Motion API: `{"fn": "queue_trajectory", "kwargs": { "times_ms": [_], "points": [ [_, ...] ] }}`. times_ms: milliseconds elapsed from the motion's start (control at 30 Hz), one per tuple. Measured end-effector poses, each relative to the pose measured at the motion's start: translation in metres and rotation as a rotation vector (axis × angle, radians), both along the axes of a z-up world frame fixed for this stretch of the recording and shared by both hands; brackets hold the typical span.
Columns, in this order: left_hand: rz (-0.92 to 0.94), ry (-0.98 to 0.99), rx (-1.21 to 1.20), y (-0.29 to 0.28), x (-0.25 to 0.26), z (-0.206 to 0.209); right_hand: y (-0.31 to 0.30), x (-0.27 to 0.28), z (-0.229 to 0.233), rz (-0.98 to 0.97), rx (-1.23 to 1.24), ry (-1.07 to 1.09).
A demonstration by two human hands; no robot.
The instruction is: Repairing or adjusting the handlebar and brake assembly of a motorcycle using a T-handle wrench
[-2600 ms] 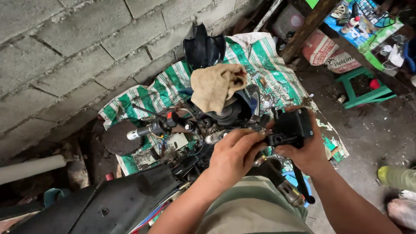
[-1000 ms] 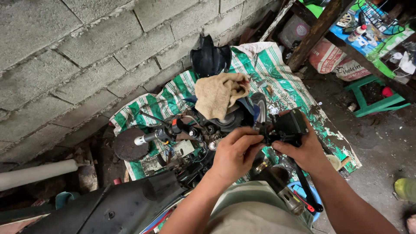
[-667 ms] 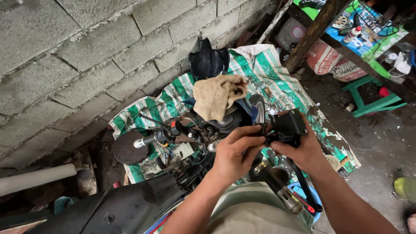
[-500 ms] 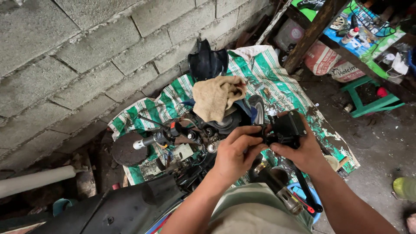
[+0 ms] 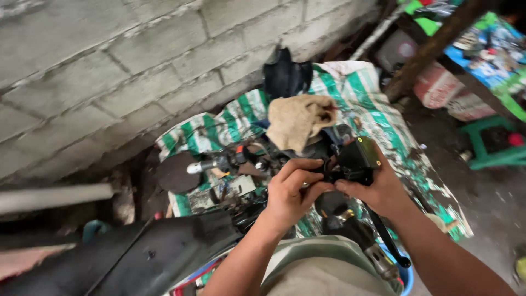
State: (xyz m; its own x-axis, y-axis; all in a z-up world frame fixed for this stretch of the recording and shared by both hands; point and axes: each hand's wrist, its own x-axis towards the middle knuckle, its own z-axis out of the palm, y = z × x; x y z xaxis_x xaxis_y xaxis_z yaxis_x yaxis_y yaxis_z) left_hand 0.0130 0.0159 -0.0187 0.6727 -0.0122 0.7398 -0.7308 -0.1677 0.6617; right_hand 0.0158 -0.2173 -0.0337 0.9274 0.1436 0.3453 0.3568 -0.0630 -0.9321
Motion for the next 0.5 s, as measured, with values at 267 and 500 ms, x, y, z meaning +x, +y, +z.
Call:
{"fn": "queue_trajectory", "kwargs": {
  "times_ms": [267,500],
  "points": [
    [0.138,0.016,0.077,0.065,-0.029,0.025,0.059,0.048,0.013,0.263,0.048,0.023],
    [0.440,0.090,-0.031,0.084,-0.054,0.003,0.109,0.054,0.023,0.510,0.060,0.114]
  ]
}}
